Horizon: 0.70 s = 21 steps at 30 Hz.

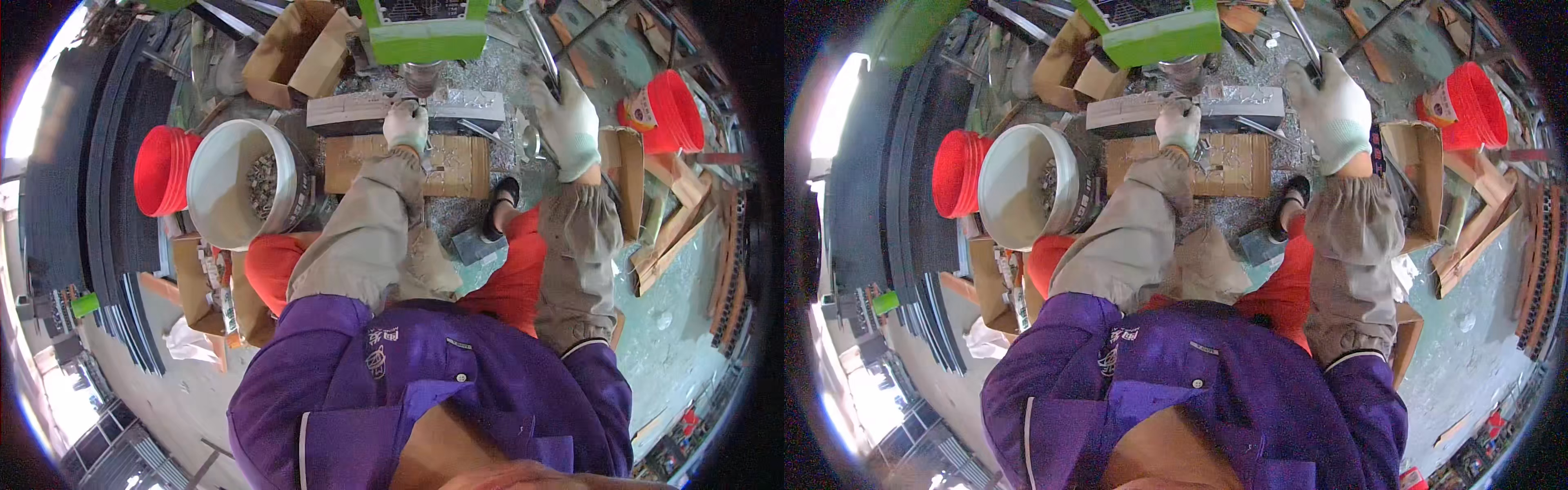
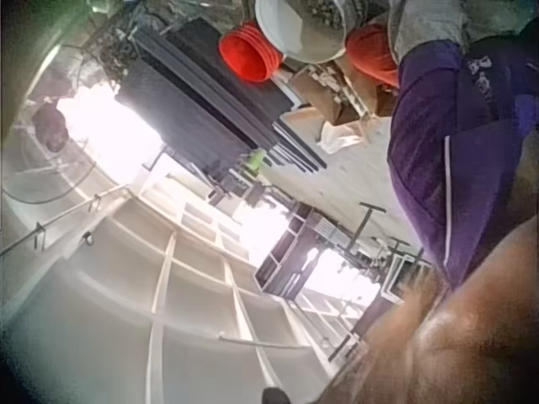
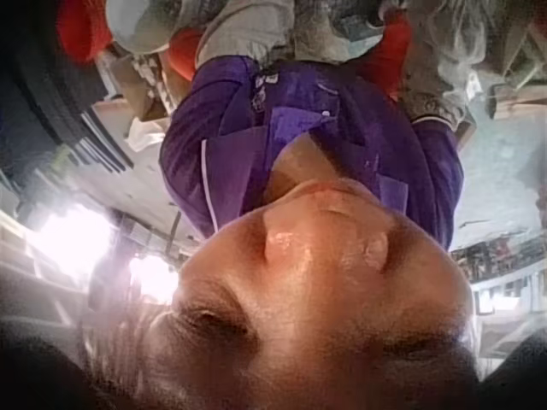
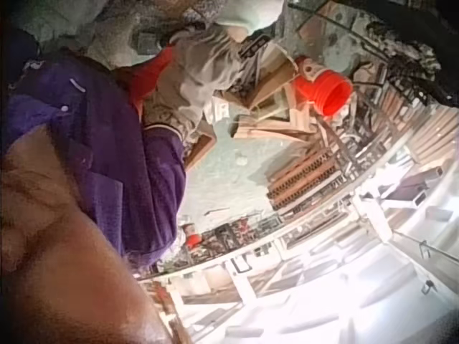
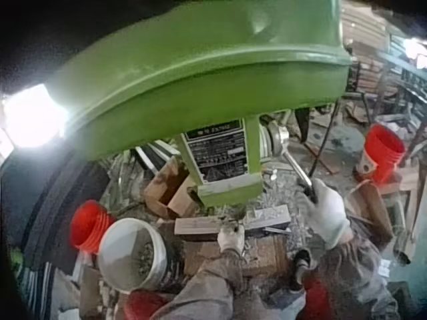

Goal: Operating a manual punching press to process small metal components.

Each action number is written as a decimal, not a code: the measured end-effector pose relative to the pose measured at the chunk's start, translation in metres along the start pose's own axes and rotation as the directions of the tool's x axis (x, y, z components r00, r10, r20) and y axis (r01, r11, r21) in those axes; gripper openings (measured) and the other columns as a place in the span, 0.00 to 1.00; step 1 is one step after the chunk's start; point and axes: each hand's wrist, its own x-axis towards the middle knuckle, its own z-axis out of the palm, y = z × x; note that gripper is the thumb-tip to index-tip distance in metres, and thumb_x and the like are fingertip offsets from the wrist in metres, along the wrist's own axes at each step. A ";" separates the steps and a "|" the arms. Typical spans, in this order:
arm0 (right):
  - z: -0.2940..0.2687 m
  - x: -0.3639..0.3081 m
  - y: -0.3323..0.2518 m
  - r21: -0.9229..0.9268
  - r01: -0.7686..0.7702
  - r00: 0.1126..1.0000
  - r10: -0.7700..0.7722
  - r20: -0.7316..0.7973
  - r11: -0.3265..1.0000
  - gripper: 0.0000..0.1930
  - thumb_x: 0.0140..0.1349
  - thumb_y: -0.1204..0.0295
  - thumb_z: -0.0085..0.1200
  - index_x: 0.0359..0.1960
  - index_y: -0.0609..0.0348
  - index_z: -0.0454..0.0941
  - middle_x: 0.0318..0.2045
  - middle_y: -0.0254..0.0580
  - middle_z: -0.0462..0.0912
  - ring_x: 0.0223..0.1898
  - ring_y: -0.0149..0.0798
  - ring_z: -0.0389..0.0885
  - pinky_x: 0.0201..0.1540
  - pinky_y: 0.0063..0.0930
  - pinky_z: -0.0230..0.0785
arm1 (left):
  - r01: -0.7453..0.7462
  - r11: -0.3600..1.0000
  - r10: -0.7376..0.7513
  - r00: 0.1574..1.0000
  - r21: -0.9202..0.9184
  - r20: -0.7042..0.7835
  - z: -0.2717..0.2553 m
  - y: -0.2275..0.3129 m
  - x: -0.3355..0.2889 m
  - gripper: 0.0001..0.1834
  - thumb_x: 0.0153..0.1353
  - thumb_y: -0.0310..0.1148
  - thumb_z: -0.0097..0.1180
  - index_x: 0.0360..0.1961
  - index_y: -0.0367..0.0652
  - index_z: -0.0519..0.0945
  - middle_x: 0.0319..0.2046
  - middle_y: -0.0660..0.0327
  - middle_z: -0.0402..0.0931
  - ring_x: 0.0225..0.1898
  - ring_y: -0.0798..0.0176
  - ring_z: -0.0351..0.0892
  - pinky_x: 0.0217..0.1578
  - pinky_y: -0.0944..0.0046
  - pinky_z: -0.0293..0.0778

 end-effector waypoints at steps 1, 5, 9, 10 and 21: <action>0.003 0.001 0.006 -0.012 0.039 0.999 -0.040 -0.037 0.999 0.21 0.55 0.52 0.50 0.34 0.61 0.73 0.26 0.60 0.78 0.33 0.60 0.76 0.35 0.44 0.68 | -0.020 1.000 0.019 0.999 0.017 0.045 -0.002 0.001 0.003 0.15 0.50 0.43 0.52 0.29 0.43 0.81 0.29 0.50 0.78 0.35 0.45 0.76 0.39 0.53 0.71; 0.004 0.007 0.018 0.074 -0.012 1.000 0.012 0.011 0.997 0.20 0.55 0.54 0.51 0.34 0.61 0.73 0.23 0.54 0.78 0.28 0.53 0.79 0.31 0.39 0.68 | 0.032 0.999 -0.034 0.997 0.031 0.065 -0.012 0.012 0.001 0.12 0.50 0.42 0.53 0.28 0.45 0.81 0.31 0.52 0.78 0.36 0.47 0.77 0.37 0.54 0.73; 0.001 0.003 0.005 0.116 -0.091 0.991 0.078 0.113 0.989 0.18 0.58 0.56 0.52 0.35 0.61 0.75 0.21 0.43 0.75 0.24 0.34 0.70 0.32 0.28 0.65 | 0.182 0.983 -0.184 0.979 0.022 0.091 -0.040 0.015 -0.024 0.14 0.51 0.44 0.54 0.28 0.45 0.81 0.28 0.52 0.78 0.32 0.47 0.77 0.33 0.54 0.72; 0.003 0.004 0.006 0.128 -0.072 0.990 0.056 0.126 0.989 0.18 0.58 0.56 0.52 0.35 0.61 0.75 0.21 0.43 0.75 0.24 0.34 0.70 0.32 0.28 0.65 | 0.171 0.985 -0.164 0.962 -0.018 0.219 -0.046 0.006 -0.032 0.17 0.52 0.46 0.54 0.31 0.43 0.81 0.27 0.52 0.79 0.30 0.51 0.78 0.32 0.57 0.72; 0.016 0.031 0.061 0.355 0.077 0.979 -0.138 0.149 0.932 0.14 0.61 0.66 0.48 0.42 0.65 0.74 0.32 0.38 0.78 0.31 0.28 0.74 0.34 0.21 0.66 | 0.255 0.760 -0.383 0.919 -0.598 -0.095 -0.259 -0.051 -0.092 0.15 0.54 0.36 0.59 0.36 0.34 0.78 0.25 0.61 0.77 0.23 0.70 0.74 0.24 0.69 0.71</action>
